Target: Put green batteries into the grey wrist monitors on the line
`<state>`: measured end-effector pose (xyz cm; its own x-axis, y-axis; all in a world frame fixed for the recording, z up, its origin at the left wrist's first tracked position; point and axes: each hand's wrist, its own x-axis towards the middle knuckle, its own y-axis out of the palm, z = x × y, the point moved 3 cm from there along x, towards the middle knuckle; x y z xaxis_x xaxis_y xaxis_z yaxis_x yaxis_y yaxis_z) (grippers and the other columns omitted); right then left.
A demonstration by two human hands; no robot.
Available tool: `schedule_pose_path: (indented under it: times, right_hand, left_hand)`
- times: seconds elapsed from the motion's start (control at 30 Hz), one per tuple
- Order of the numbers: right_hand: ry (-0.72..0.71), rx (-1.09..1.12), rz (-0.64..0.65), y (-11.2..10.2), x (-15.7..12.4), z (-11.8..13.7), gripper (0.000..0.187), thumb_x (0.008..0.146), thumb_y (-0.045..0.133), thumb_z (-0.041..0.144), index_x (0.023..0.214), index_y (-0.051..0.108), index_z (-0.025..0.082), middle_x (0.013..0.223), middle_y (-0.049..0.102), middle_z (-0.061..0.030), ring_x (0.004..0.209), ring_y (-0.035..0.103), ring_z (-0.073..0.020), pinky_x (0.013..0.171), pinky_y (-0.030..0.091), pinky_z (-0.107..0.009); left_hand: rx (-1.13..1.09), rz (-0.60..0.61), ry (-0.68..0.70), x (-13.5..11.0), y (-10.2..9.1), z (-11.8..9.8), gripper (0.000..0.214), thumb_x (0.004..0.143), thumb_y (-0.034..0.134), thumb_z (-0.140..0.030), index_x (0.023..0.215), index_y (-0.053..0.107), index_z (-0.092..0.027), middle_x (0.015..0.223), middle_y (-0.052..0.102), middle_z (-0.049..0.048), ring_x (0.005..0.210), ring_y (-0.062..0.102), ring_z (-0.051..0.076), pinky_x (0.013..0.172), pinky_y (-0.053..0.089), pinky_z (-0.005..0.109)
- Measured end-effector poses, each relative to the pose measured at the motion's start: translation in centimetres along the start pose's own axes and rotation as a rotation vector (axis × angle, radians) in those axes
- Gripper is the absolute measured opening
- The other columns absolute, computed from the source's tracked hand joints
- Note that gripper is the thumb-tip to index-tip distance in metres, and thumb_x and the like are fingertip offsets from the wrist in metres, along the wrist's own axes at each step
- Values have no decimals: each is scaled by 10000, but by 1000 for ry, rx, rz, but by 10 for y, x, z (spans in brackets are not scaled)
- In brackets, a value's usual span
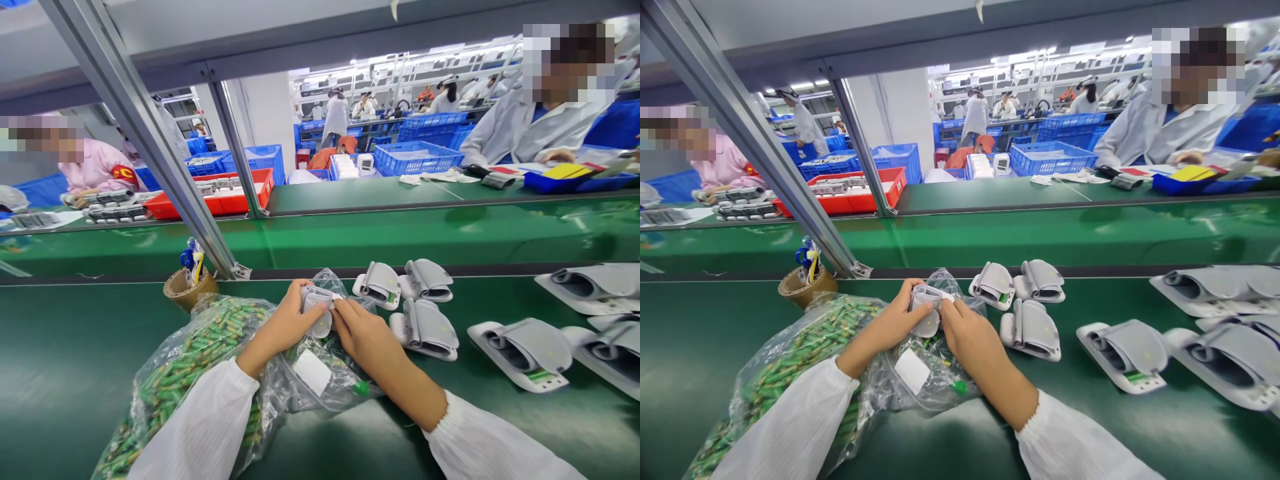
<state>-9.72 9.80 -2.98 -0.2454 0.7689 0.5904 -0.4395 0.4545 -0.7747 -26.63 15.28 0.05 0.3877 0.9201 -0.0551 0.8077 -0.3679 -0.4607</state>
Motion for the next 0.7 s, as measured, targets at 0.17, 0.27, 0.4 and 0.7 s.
schedule_pose_path:
  times: [0.17, 0.27, 0.4, 0.7]
  right_hand:
    - [104, 50, 38, 5, -3, -9, 210, 1088, 423, 194, 1157, 621, 181, 927, 742, -64, 737, 720, -210, 586, 448, -297]
    - [136, 93, 48, 7, -2, -15, 217, 1071, 451, 189, 1208, 619, 179, 968, 769, -79, 765, 739, -219, 596, 459, -294]
    - [122, 110, 71, 7, 0, -18, 206, 1061, 460, 189, 1180, 628, 184, 975, 776, -87, 756, 746, -229, 595, 464, -302]
    - [108, 239, -31, 4, -5, -16, 272, 1073, 490, 243, 1320, 592, 188, 1035, 763, -91, 846, 748, -239, 700, 540, -331]
  left_hand:
    - [-1, -39, 22, 1, 2, 0, 471, 926, 639, -449, 1292, 463, -210, 1249, 612, 101, 1162, 587, 278, 1061, 444, 430]
    - [-12, -62, 24, 2, 3, 2, 468, 932, 641, -448, 1294, 474, -205, 1256, 617, 110, 1189, 580, 286, 1092, 424, 446]
    - [-31, -58, 18, 3, 4, 3, 480, 934, 645, -463, 1296, 478, -197, 1235, 630, 119, 1212, 577, 300, 1114, 411, 467]
    - [-13, -62, -15, 2, 2, 3, 492, 939, 650, -475, 1310, 474, -204, 1266, 622, 121, 1194, 589, 294, 1091, 426, 449]
